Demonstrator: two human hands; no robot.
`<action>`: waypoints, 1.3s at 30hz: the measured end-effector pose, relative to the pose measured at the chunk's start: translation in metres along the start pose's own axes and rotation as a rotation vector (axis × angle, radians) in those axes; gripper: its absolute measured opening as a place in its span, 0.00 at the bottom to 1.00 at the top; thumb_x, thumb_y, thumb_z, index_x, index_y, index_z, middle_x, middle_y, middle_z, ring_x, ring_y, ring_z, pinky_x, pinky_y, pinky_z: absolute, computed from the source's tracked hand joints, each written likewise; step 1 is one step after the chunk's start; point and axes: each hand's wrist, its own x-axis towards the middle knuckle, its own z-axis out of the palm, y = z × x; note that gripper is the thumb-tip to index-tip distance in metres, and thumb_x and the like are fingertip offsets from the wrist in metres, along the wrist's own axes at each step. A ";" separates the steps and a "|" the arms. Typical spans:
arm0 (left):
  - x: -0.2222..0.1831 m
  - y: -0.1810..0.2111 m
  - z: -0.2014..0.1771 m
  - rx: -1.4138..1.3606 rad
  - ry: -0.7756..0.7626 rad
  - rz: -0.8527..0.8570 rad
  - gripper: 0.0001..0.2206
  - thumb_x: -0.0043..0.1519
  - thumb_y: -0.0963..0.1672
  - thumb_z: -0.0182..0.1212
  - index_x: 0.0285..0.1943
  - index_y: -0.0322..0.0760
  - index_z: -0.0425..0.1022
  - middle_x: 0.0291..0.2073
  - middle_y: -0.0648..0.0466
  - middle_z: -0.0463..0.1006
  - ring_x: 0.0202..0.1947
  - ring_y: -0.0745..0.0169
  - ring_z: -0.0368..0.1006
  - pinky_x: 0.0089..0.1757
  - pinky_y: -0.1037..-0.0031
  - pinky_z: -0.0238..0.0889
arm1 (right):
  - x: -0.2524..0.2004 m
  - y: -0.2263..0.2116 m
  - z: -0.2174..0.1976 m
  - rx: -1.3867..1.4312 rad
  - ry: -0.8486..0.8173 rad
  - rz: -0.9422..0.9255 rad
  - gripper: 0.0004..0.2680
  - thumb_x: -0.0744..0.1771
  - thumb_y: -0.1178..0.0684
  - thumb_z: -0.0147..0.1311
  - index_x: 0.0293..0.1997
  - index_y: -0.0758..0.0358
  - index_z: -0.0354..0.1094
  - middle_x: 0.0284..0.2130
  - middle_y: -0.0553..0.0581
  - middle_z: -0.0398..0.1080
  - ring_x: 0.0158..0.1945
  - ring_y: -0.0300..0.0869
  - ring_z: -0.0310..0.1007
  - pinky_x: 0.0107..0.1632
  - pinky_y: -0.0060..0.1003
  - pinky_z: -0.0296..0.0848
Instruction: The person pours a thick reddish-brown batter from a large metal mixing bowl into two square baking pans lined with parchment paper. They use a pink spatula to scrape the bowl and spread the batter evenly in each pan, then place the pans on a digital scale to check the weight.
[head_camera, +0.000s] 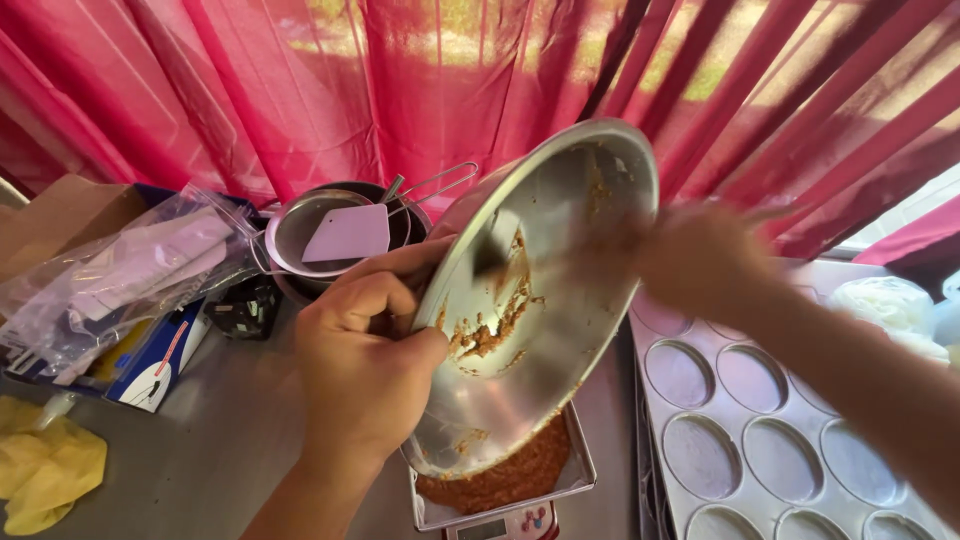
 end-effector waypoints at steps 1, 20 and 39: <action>0.000 0.002 0.002 0.030 -0.012 0.026 0.10 0.44 0.31 0.56 0.20 0.30 0.60 0.52 0.47 0.85 0.38 0.78 0.74 0.31 0.84 0.58 | 0.000 -0.009 -0.008 -0.106 -0.142 -0.083 0.17 0.73 0.47 0.36 0.72 0.25 0.49 0.43 0.62 0.69 0.45 0.54 0.76 0.42 0.66 0.74; 0.020 -0.014 0.004 -0.066 0.081 -0.082 0.09 0.43 0.30 0.54 0.19 0.29 0.61 0.54 0.46 0.83 0.47 0.72 0.78 0.37 0.83 0.65 | -0.013 0.074 0.007 -0.193 1.109 -0.236 0.15 0.66 0.44 0.50 0.59 0.47 0.73 0.23 0.47 0.65 0.22 0.37 0.64 0.25 0.36 0.72; 0.007 0.053 0.044 -0.010 -0.113 0.127 0.10 0.45 0.31 0.55 0.20 0.30 0.58 0.49 0.46 0.85 0.47 0.61 0.82 0.41 0.78 0.69 | 0.017 -0.152 0.205 1.037 0.950 0.559 0.11 0.69 0.62 0.46 0.57 0.57 0.70 0.41 0.62 0.76 0.35 0.57 0.76 0.34 0.50 0.73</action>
